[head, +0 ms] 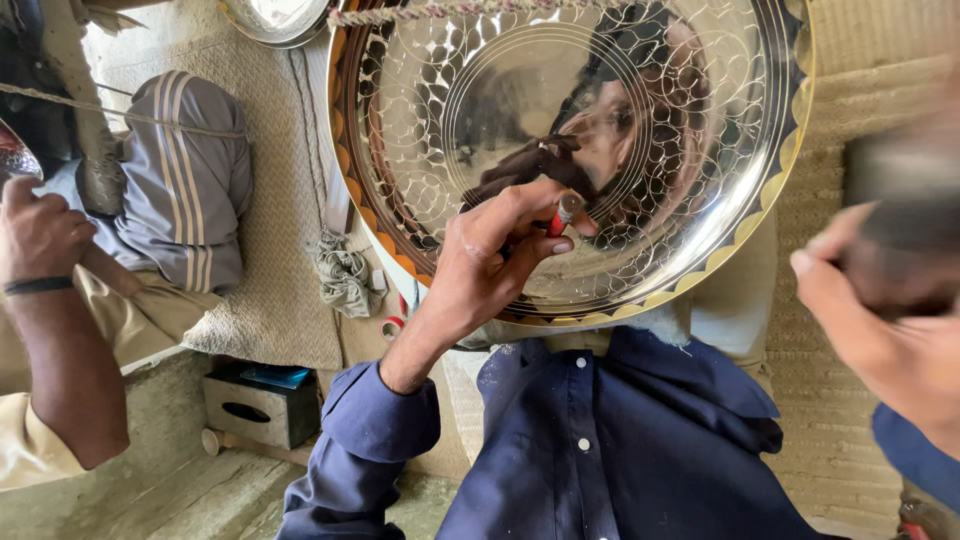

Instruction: The person sits on the floor and uses a hammer and a small red-handled punch to create a textured pattern on a large round metal plate. They repeatedly strike the punch against the plate's surface, gradually forming a decorative design.

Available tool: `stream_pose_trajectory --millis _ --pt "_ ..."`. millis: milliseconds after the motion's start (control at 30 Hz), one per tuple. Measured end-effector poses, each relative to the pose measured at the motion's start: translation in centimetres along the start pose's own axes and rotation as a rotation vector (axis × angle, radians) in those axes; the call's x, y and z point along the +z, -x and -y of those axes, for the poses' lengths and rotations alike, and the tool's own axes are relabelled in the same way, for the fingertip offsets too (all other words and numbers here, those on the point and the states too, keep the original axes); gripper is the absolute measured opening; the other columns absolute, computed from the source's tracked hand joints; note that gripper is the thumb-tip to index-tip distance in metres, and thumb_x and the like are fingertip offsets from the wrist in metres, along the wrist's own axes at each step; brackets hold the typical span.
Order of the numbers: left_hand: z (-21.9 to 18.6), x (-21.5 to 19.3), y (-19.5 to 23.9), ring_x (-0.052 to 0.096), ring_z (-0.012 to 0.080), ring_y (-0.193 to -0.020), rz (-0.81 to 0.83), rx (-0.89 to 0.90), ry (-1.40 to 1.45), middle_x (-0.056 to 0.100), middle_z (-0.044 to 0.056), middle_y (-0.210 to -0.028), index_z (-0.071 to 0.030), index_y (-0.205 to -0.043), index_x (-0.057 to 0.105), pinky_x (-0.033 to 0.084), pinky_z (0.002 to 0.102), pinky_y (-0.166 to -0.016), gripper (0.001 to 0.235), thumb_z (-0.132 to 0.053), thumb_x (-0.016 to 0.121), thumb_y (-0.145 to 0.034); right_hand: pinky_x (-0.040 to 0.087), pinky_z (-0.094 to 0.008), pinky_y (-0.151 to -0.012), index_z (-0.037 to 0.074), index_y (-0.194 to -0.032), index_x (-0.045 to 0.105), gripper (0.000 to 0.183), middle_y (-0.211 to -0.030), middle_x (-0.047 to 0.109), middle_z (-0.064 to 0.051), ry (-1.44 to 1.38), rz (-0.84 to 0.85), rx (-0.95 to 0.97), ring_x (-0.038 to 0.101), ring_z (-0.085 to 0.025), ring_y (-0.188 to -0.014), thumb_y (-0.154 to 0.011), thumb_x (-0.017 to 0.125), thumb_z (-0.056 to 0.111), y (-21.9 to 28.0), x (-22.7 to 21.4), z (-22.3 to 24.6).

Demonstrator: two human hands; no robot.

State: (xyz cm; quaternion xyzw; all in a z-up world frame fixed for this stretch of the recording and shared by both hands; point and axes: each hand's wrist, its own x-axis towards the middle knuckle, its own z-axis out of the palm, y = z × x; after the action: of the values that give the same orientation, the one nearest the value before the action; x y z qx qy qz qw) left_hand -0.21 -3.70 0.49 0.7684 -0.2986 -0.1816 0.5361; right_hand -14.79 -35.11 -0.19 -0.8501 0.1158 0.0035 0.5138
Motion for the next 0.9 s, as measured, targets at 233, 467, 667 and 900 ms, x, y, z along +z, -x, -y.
stream_pose_trajectory --millis 233,467,667,900 --pt "-0.5 -0.2 -0.3 0.077 0.0179 -0.11 0.006 0.036 -0.002 0.074 0.008 -0.117 -0.003 -0.135 0.056 0.066 0.028 -0.09 0.04 0.014 0.066 -0.1 0.051 -0.034 -0.068 -0.004 -0.14 0.052 0.064 -0.104 0.063 -0.014 0.331 0.107 -0.442 0.063 -0.019 -0.079 -0.079 0.07 -0.008 -3.9 -0.5 3.2" --pt "-1.1 -0.5 -0.6 0.077 0.0195 -0.111 0.008 0.063 -0.024 0.073 0.008 -0.119 -0.003 -0.134 0.056 0.065 0.028 -0.091 0.041 0.011 0.068 -0.098 0.054 -0.04 -0.071 0.01 -0.143 0.055 0.074 -0.095 0.064 -0.013 0.607 0.143 -0.393 0.064 -0.027 -0.075 -0.075 0.072 -0.013 -3.9 -0.4 4.3" --pt "-1.2 -0.8 -0.5 0.076 0.0197 -0.11 0.014 0.075 -0.037 0.074 0.006 -0.118 -0.006 -0.135 0.057 0.064 0.028 -0.092 0.041 0.009 0.068 -0.098 0.048 -0.034 -0.072 0.007 -0.156 0.052 0.067 -0.104 0.059 -0.01 0.486 0.098 -0.339 0.059 -0.018 -0.082 -0.092 0.069 -0.002 -3.2 -0.7 1.3" --pt "-1.2 -0.9 -0.3 0.075 0.0209 -0.11 -0.001 0.077 -0.06 0.075 0.003 -0.122 -0.007 -0.14 0.054 0.062 0.03 -0.092 0.048 0.007 0.071 -0.097 0.047 -0.034 -0.068 -0.002 -0.121 0.063 0.018 -0.09 0.062 -0.007 0.248 0.12 0.105 0.056 -0.015 -0.073 -0.104 0.066 0.002 -2.3 0.0 -1.0"
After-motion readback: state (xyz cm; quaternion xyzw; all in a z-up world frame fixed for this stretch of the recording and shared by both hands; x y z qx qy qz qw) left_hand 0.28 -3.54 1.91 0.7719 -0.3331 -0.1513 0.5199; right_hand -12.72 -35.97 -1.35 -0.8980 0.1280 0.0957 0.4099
